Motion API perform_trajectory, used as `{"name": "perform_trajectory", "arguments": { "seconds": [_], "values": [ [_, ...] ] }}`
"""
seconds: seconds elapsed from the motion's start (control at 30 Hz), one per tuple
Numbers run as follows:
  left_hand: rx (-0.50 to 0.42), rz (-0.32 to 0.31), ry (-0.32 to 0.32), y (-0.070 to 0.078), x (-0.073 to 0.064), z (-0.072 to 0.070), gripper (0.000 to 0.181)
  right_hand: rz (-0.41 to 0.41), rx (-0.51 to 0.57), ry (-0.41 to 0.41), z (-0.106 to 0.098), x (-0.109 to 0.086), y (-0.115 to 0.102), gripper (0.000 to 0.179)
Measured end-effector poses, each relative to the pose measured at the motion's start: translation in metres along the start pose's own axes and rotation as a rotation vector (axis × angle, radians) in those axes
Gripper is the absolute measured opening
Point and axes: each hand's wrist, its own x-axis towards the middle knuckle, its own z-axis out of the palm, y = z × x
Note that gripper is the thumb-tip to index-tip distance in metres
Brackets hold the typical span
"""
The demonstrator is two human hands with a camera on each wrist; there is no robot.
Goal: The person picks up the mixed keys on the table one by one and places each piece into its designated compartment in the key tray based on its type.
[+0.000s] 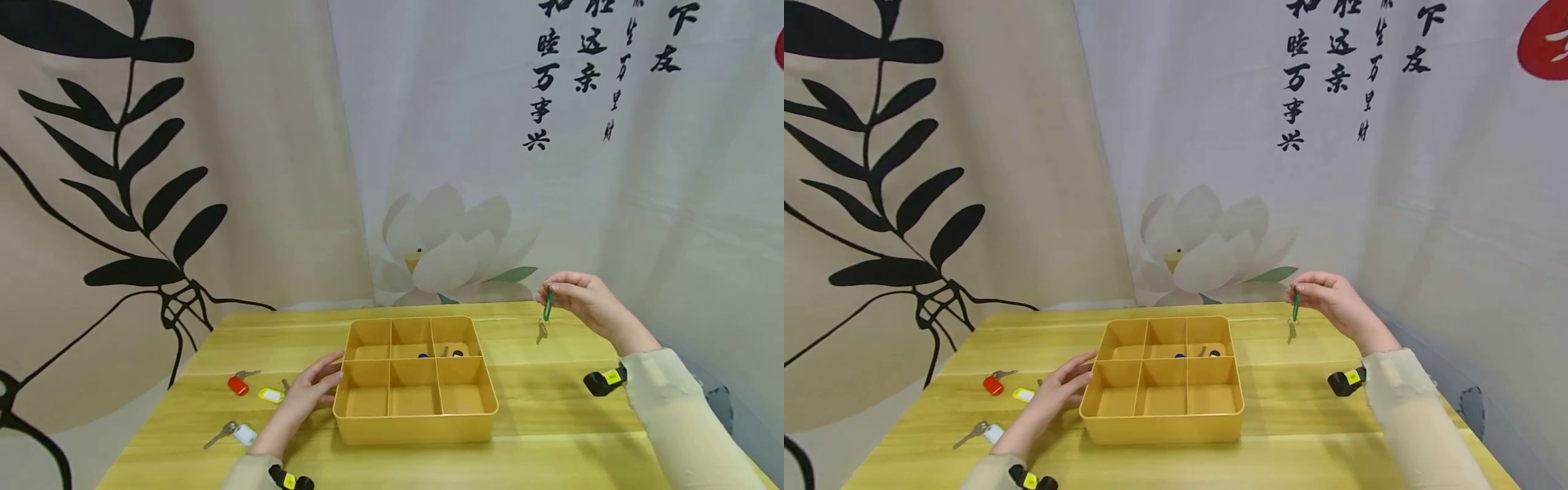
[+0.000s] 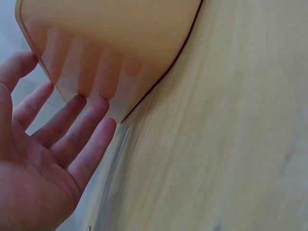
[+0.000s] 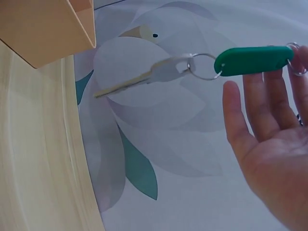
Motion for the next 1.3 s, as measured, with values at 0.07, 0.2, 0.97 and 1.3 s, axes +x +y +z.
{"name": "perform_trajectory", "arguments": {
  "seconds": [0.07,0.2,0.97,1.3],
  "values": [
    [-0.005,0.004,-0.004,0.002,0.001,0.001,0.056,-0.001,-0.002,0.002,0.0,-0.001,-0.001,0.027],
    [-0.018,0.001,0.004,0.003,0.002,0.002,0.054,-0.013,0.001,-0.015,0.001,0.0,-0.003,0.027],
    [-0.13,-0.055,0.0,0.005,0.002,0.006,0.057,-0.022,-0.02,-0.003,0.005,0.007,-0.009,0.022],
    [-0.059,-0.051,0.031,0.006,-0.001,0.008,0.055,-0.045,0.004,-0.021,0.01,0.009,-0.011,0.024]
  ]
}}
